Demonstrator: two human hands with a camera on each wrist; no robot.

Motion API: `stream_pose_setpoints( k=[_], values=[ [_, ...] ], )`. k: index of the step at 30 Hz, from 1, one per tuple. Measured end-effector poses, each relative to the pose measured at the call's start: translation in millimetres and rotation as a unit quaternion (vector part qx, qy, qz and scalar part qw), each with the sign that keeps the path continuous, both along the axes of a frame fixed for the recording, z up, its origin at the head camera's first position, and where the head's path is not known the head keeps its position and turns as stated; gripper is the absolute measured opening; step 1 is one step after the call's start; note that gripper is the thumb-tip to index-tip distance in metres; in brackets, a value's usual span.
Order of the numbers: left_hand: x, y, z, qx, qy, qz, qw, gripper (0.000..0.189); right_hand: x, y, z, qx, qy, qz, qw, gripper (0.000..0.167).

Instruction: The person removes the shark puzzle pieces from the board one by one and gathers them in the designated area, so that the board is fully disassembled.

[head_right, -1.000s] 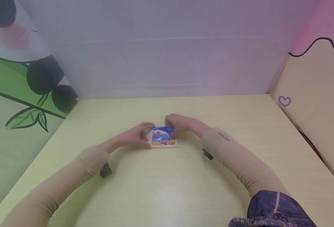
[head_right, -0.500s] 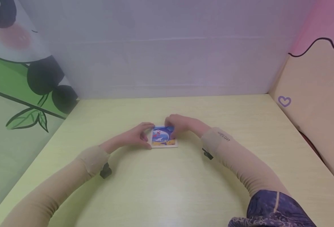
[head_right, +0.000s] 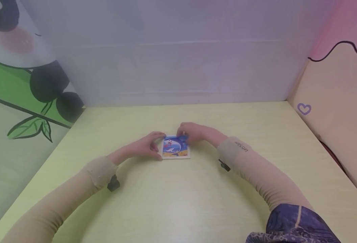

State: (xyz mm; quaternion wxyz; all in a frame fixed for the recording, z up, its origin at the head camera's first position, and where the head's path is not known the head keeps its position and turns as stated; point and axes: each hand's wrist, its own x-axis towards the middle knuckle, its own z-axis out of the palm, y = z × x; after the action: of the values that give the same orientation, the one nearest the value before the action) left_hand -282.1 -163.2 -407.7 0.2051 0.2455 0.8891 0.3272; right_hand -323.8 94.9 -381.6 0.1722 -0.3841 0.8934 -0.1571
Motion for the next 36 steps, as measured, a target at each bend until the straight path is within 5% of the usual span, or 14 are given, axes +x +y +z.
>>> stream_pose_setpoints(
  k=[15, 36],
  values=[
    [-1.3, 0.9, -2.6, -0.002, -0.002, 0.003, 1.0000, 0.098, -2.5, 14.5, -11.2, -0.032, 0.062, -0.018, 0.9974, 0.038],
    [0.6, 0.5, -2.9, -0.009, -0.001, 0.007, 0.9999, 0.099, -21.9, 95.1, -25.5, -0.113, 0.070, -0.142, 0.9809, 0.037]
  ],
)
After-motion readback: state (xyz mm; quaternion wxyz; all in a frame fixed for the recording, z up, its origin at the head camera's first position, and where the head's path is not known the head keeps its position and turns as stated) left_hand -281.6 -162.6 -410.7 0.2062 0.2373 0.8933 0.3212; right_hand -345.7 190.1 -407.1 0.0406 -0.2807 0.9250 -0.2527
